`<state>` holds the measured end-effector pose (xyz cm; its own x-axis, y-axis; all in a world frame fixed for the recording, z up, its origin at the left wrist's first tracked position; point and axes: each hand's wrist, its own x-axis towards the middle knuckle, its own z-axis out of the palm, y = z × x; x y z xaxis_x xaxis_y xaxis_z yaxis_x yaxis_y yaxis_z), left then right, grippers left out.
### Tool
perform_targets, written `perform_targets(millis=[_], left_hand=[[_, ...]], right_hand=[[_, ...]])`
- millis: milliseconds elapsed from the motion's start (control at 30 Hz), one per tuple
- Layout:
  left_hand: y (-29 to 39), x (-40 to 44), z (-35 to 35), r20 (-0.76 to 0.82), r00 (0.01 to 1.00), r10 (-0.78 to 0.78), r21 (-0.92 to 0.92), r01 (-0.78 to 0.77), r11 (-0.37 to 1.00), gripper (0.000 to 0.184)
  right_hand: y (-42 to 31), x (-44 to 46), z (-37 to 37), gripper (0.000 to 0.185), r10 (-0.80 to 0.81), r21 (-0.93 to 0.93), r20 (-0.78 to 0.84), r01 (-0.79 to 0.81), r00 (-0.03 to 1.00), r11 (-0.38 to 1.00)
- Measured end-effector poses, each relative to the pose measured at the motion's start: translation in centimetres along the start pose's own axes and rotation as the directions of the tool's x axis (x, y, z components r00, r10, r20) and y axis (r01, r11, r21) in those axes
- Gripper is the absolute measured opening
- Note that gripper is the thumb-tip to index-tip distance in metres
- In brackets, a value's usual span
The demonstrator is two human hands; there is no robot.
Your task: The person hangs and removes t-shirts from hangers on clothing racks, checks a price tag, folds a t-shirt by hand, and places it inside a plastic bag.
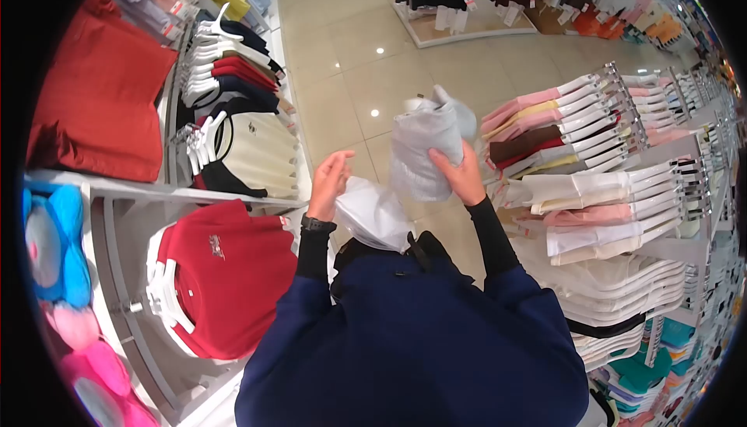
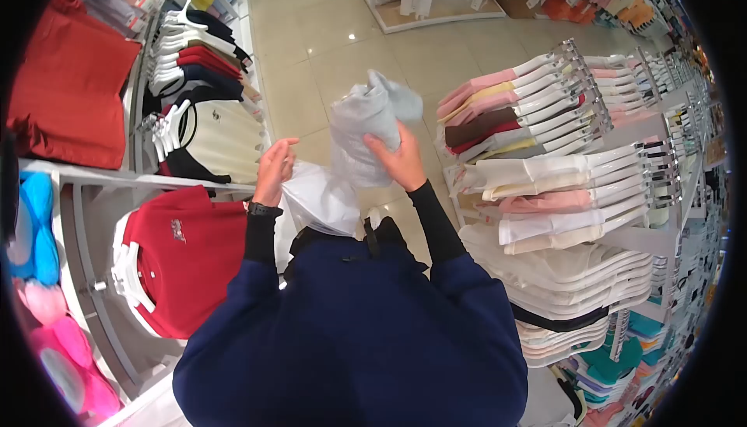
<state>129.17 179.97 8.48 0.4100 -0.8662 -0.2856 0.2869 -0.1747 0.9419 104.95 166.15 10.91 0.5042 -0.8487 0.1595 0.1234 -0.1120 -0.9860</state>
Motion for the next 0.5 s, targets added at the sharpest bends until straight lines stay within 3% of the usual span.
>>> perform_targets(millis=[67, 100, 200, 300, 400, 433, 500], left_hand=[[1.5, 1.5, 2.8, 0.111, 0.993, -0.024, 0.106, 0.012, 0.994, 0.041], [1.4, 2.5, 3.3, 0.174, 0.983, -0.053, 0.065, 0.042, 0.997, 0.042], [1.0, 5.7, 4.3, 0.367, 0.921, -0.129, -0.048, 0.157, 0.986, 0.044], [1.3, 9.3, 5.3, 0.374, 0.927, -0.041, 0.017, 0.037, 0.999, 0.044], [2.1, 12.9, 5.2, 0.429, 0.897, -0.11, 0.019, 0.113, 0.993, 0.043], [2.4, 14.2, 5.1, 0.417, 0.899, -0.138, -0.021, 0.161, 0.987, 0.044], [3.0, 17.1, 5.0, 0.398, 0.897, -0.193, -0.102, 0.252, 0.962, 0.046]], right_hand=[[0.3, 0.8, -0.2, 0.042, 0.187, 0.231, 0.016, -0.186, 0.982, 0.955], [0.4, 1.3, -0.3, 0.044, 0.272, 0.339, 0.039, -0.269, 0.961, 0.901], [1.4, 3.2, 0.0, 0.048, 0.336, 0.263, 0.001, -0.325, 0.942, 0.909], [3.6, 5.7, 0.6, 0.046, 0.331, 0.199, -0.012, -0.323, 0.943, 0.925], [5.5, 8.8, 1.4, 0.051, 0.392, 0.08, 0.01, -0.391, 0.92, 0.917], [6.5, 9.7, 2.0, 0.054, 0.296, -0.105, -0.111, -0.307, 0.949, 0.946], [7.8, 11.6, 3.1, 0.061, 0.036, -0.487, -0.277, -0.173, 0.96, 0.856]])
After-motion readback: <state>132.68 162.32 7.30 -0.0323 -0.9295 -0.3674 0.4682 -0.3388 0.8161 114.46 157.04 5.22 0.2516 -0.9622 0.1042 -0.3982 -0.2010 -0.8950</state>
